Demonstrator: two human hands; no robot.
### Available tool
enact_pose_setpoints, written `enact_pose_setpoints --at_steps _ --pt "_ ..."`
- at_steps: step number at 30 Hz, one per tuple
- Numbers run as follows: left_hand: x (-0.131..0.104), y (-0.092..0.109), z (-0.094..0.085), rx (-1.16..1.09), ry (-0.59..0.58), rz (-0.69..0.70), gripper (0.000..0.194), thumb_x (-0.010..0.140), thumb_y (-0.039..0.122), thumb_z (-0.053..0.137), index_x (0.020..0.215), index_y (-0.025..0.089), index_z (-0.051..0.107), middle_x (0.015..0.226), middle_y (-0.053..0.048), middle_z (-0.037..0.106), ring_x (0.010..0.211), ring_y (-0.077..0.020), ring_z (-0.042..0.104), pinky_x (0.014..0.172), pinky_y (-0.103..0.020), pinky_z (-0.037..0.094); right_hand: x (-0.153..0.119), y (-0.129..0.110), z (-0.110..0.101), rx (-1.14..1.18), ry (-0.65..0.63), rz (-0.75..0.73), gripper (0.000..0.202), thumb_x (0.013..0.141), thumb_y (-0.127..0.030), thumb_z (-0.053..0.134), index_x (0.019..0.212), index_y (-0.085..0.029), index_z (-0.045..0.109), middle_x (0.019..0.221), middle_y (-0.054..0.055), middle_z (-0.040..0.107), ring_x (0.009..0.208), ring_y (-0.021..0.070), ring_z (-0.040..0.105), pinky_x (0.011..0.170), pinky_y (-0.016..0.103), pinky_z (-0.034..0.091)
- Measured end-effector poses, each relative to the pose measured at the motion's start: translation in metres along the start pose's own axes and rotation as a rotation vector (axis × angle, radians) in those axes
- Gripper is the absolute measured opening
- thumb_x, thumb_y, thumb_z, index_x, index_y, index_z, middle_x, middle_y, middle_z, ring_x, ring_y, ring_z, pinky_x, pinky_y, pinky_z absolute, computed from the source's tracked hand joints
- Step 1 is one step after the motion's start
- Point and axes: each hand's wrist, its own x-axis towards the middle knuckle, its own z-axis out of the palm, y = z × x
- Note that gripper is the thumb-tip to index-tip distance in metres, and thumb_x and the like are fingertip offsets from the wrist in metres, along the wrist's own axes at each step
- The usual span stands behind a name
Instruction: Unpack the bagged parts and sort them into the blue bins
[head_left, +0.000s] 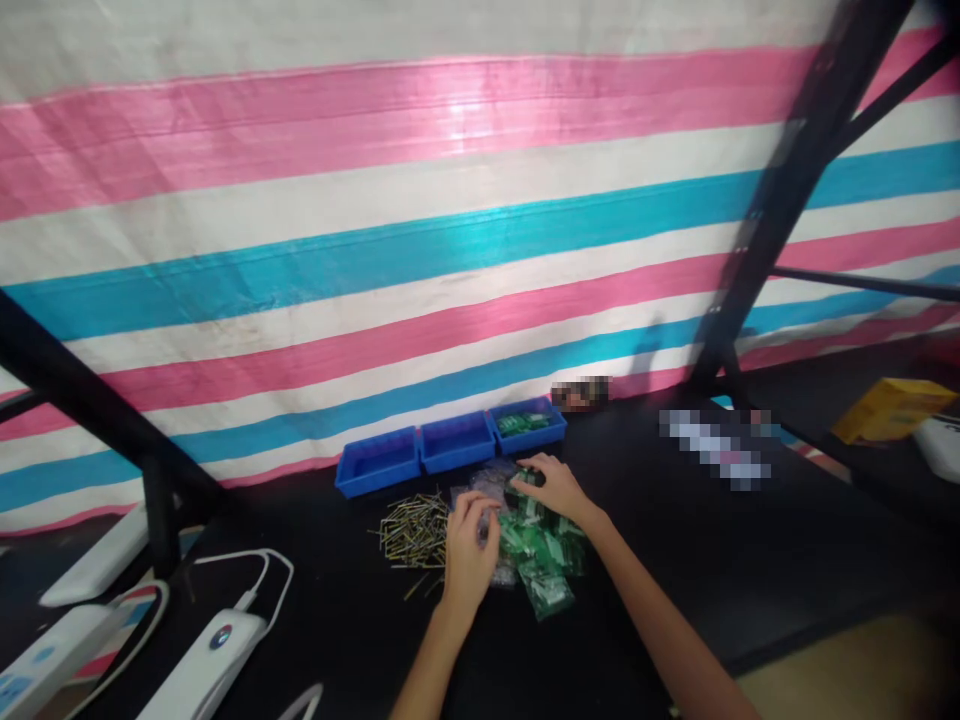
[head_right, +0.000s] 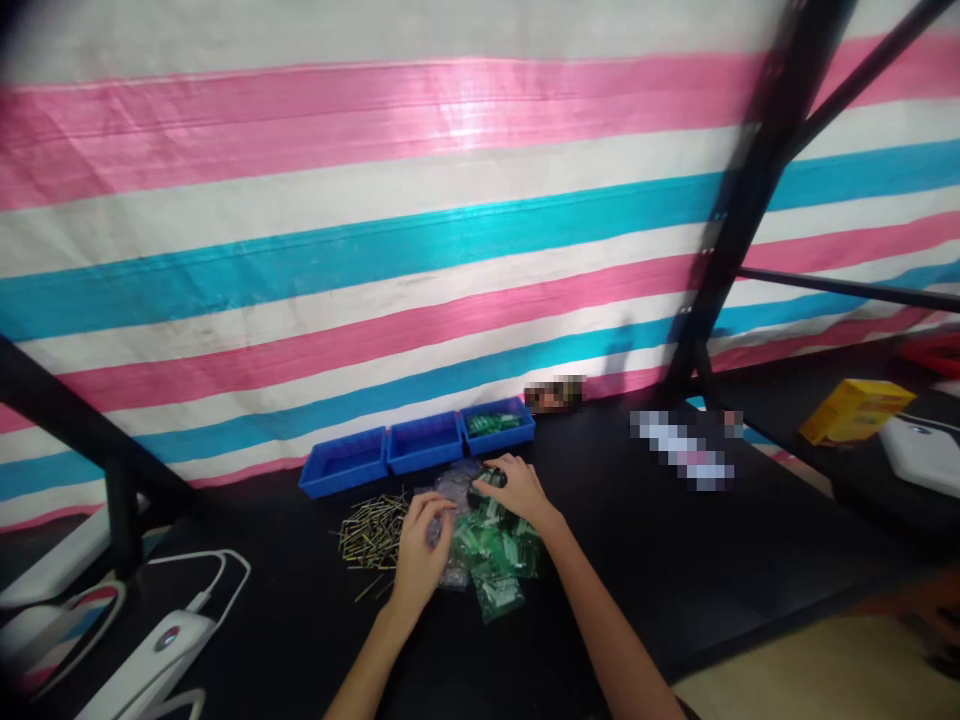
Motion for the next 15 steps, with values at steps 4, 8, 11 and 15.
enact_pose_setpoints --at_steps 4,8,11,15 --pt "0.005 -0.004 -0.006 0.010 0.010 0.010 0.018 0.082 0.015 0.042 0.085 0.020 0.059 0.092 -0.005 0.052 0.091 -0.0182 0.052 0.081 -0.034 0.041 0.001 0.005 -0.002 -0.015 -0.076 0.043 0.063 0.058 -0.052 0.066 0.112 -0.022 0.055 0.089 0.004 0.061 0.084 0.0215 0.055 0.072 0.032 0.037" --pt "0.011 -0.012 -0.015 -0.010 0.101 -0.008 0.016 0.081 0.016 0.044 0.086 0.019 0.059 0.092 -0.006 0.051 0.089 -0.0179 0.052 0.081 -0.033 0.042 0.002 0.011 -0.005 0.028 -0.083 0.104 0.062 0.058 -0.048 0.067 0.113 -0.023 0.053 0.084 0.002 0.061 0.076 0.0186 0.057 0.064 0.027 0.038" --pt "0.014 -0.016 -0.018 -0.021 0.147 -0.019 0.015 0.081 0.017 0.044 0.085 0.019 0.059 0.091 -0.006 0.051 0.088 -0.0177 0.052 0.079 -0.032 0.042 0.002 0.012 -0.009 0.031 0.002 0.168 0.052 0.061 -0.044 0.066 0.109 -0.028 0.055 0.081 -0.001 0.062 0.073 0.0173 0.057 0.057 0.024 0.036" --pt "0.012 -0.015 -0.013 -0.005 0.105 -0.013 0.015 0.082 0.017 0.044 0.085 0.019 0.059 0.091 -0.005 0.052 0.089 -0.0175 0.052 0.080 -0.032 0.041 0.004 0.011 -0.015 0.093 0.121 0.202 0.040 0.062 -0.041 0.065 0.098 -0.027 0.060 0.073 -0.003 0.062 0.061 0.0140 0.056 0.050 0.021 0.034"
